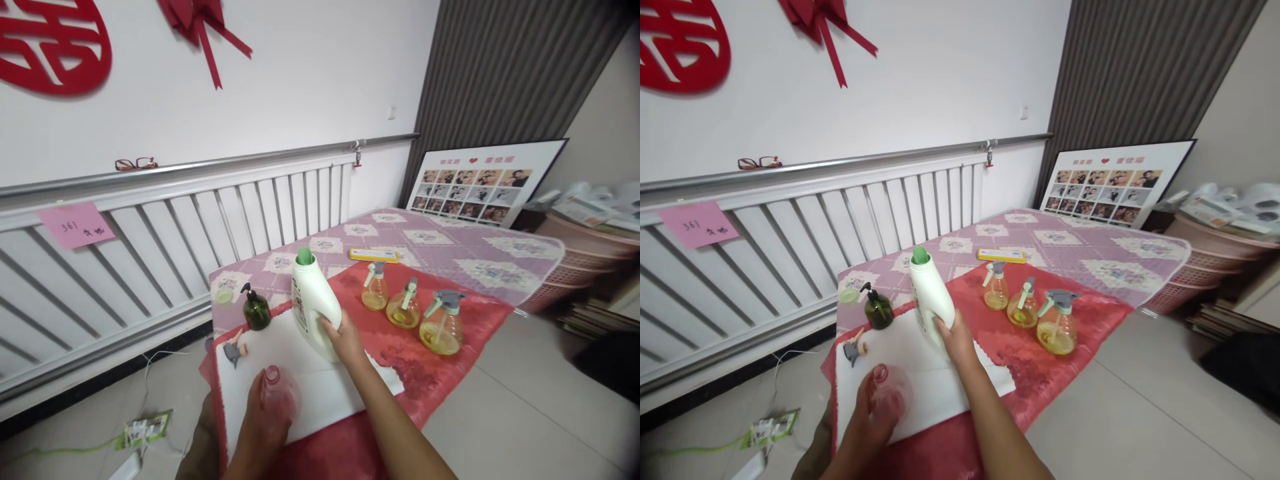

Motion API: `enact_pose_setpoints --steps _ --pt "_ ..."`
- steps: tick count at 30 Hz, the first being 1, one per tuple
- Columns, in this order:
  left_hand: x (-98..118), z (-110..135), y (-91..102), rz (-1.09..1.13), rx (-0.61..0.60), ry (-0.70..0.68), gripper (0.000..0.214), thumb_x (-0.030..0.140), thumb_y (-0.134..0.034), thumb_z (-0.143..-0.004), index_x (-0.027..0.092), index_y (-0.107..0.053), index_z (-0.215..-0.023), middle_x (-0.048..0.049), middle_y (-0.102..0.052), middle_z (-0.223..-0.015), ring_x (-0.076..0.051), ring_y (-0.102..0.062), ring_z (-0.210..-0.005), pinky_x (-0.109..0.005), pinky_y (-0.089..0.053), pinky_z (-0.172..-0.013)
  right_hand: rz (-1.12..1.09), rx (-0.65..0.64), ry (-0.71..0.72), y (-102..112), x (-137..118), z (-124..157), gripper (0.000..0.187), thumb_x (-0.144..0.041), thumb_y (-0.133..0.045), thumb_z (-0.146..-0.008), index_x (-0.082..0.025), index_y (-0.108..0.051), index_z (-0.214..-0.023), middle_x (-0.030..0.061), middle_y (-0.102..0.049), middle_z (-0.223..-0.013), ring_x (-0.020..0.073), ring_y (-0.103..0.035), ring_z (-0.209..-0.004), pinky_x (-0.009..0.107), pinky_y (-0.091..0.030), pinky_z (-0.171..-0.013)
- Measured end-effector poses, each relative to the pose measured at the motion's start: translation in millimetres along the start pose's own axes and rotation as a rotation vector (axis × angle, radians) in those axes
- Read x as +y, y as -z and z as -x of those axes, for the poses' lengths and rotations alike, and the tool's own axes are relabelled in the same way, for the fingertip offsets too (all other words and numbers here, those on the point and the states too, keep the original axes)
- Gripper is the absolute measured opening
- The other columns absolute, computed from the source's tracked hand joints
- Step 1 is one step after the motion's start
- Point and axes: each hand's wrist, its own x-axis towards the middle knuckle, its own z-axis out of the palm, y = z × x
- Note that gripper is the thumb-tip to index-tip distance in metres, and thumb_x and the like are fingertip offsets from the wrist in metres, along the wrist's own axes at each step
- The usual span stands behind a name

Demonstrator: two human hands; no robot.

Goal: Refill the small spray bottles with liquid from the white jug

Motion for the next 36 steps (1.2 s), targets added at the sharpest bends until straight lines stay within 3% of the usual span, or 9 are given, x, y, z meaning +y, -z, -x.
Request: enact_pose_setpoints --steps 7,11,15,22,28,32,36 --pt "28 -39 15.7 0.085 0.056 -0.022 0.089 0.034 -0.062 -0.071 0.022 -0.014 -0.145 -0.0133 -0.038 -0.145 -0.029 -0.046 -0.127 -0.041 -0.048 -0.097 0.028 0.005 -0.052 -2 0 1 0.032 -0.045 -0.052 -0.079 -0.02 -0.058 -0.097 0.0088 -0.07 -0.084 0.0293 -0.065 -0.085 0.036 -0.048 -0.067" --pt "33 -64 2.7 0.003 0.069 -0.076 0.087 0.033 -0.062 -0.071 0.019 -0.016 -0.144 -0.0157 -0.036 -0.146 -0.03 -0.04 -0.132 -0.042 -0.046 -0.099 0.018 0.009 -0.041 -2 1 2 0.031 -0.046 -0.051 -0.079 -0.021 -0.056 -0.097 0.0072 -0.069 -0.085 0.0277 -0.065 -0.085 0.035 -0.049 -0.068" --pt "21 -77 -16.2 -0.079 0.04 -0.102 0.08 0.036 -0.061 -0.07 0.017 -0.026 -0.14 -0.015 -0.046 -0.138 -0.031 -0.046 -0.127 -0.042 -0.044 -0.102 0.019 0.024 -0.033 -2 2 1 0.03 -0.047 -0.051 -0.079 -0.021 -0.056 -0.095 0.0068 -0.069 -0.084 0.0271 -0.065 -0.082 0.036 -0.049 -0.069" --pt "-10 -75 -13.1 -0.18 -0.06 -0.03 0.104 0.031 -0.068 -0.06 0.015 -0.012 -0.146 -0.0153 -0.033 -0.15 -0.029 -0.032 -0.138 -0.037 -0.031 -0.114 0.009 0.033 -0.035 -1 3 -1 0.038 -0.049 -0.053 -0.077 -0.018 -0.059 -0.098 0.0091 -0.071 -0.088 0.0272 -0.066 -0.084 0.036 -0.051 -0.071" --pt "-6 -69 -10.5 -0.205 -0.123 0.02 0.101 0.029 -0.065 -0.061 0.013 -0.013 -0.146 -0.0153 -0.032 -0.151 -0.031 -0.036 -0.136 -0.041 -0.033 -0.112 0.009 0.054 -0.113 -1 -8 -6 0.044 -0.051 -0.06 -0.072 -0.017 -0.064 -0.1 0.0101 -0.075 -0.092 0.0291 -0.069 -0.085 0.039 -0.054 -0.072" --pt "-2 -70 -11.9 -0.273 -0.161 0.102 0.093 0.034 -0.061 -0.065 0.017 -0.017 -0.146 -0.0127 -0.034 -0.151 -0.029 -0.043 -0.131 -0.038 -0.035 -0.109 0.024 0.049 -0.146 2 -26 -19 0.048 -0.056 -0.06 -0.071 -0.016 -0.065 -0.097 0.01 -0.075 -0.09 0.0278 -0.069 -0.082 0.036 -0.054 -0.069" --pt "-2 -67 -10.7 -0.272 -0.147 0.051 0.086 0.037 -0.055 -0.069 0.018 -0.019 -0.145 -0.0106 -0.034 -0.151 -0.028 -0.042 -0.131 -0.038 -0.035 -0.108 0.077 0.018 -0.14 23 -62 -36 0.044 -0.056 -0.061 -0.07 -0.017 -0.066 -0.088 0.0054 -0.072 -0.072 0.0243 -0.066 -0.066 0.031 -0.05 -0.056"
